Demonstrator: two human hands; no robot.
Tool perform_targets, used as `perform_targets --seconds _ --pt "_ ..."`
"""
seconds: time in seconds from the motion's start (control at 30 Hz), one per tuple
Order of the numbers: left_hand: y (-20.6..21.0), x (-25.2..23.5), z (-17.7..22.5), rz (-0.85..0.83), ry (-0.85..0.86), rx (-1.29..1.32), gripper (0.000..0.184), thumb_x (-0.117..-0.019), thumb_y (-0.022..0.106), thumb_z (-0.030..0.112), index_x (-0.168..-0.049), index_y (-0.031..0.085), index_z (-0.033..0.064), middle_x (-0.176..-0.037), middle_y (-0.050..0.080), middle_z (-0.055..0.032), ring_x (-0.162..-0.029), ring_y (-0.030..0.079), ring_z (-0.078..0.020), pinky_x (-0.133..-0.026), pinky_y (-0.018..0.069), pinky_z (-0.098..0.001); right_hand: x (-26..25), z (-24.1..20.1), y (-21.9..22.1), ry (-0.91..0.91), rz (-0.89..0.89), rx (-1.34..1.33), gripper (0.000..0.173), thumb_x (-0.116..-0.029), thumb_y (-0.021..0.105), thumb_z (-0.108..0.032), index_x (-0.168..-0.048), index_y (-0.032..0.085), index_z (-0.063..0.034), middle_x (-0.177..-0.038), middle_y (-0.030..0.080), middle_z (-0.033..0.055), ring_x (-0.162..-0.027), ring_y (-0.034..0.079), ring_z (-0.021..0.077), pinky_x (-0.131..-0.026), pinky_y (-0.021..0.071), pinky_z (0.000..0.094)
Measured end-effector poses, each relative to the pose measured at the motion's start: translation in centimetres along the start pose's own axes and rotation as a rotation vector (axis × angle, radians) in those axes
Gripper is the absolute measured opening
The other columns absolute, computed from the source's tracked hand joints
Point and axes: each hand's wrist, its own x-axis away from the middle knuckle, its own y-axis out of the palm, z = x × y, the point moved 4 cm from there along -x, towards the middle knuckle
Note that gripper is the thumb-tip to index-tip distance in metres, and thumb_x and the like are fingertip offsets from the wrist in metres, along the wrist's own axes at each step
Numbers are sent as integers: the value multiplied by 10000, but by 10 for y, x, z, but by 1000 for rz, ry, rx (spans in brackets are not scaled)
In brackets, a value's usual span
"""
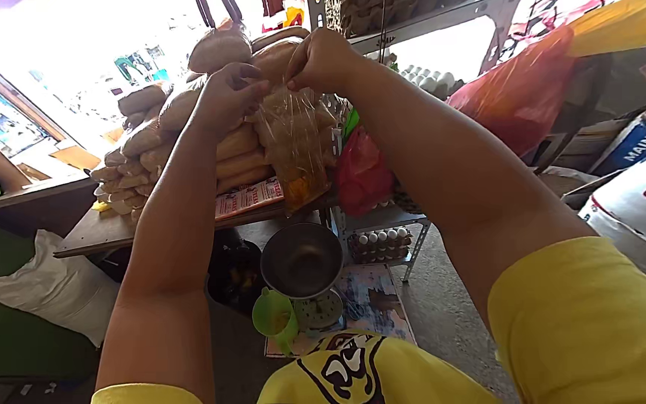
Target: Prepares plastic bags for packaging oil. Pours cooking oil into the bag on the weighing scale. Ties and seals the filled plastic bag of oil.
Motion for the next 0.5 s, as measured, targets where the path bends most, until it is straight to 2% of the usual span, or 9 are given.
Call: perform_targets --seconds 0.07,0.13,0.23,0.3,0.4,0.5 --pt "2 -3 1 22 17 -104 206 -968 710 197 -1123 712 61 -944 700 -1 -746 638 -50 -712 555 -240 1 -2 1 28 2 16 162 -898 766 -212 -1035 789 -129 -1068 731 97 -1051 661 240 -976 482 520" --pt "1 -7 0 51 9 -161 123 -984 690 194 -1001 735 80 -860 682 25 -685 604 -31 -677 531 -227 2 -1 1 61 7 -9 164 -911 752 -203 -1047 783 -117 -1078 725 95 -1045 657 230 -967 483 501" --pt "3 -12 -2 75 -11 -156 142 -1003 658 208 -1013 702 74 -852 658 11 -664 577 -42 -644 502 -231 4 2 3 116 29 -114 172 -921 737 -177 -1075 770 -105 -1062 728 78 -987 663 193 -930 506 456" --pt "9 -14 3 43 -23 -150 146 -1015 644 210 -1073 689 83 -905 657 14 -689 567 -36 -639 479 -217 4 3 5 138 27 -171 179 -927 730 -172 -1088 763 -100 -1069 717 83 -961 656 187 -908 509 446" --pt "21 -17 15 -20 -27 -112 190 -984 694 179 -1146 715 82 -987 699 6 -716 594 -37 -651 496 -205 4 3 9 136 23 -183 204 -923 745 -218 -1090 756 -102 -1009 709 73 -842 641 161 -815 526 419" --pt "29 -20 27 -49 -76 -201 244 -939 751 168 -1157 708 68 -1002 698 -14 -725 616 -46 -667 526 -214 4 -1 11 169 33 -166 211 -888 716 -148 -1087 751 -87 -1042 718 101 -915 682 200 -862 546 455"
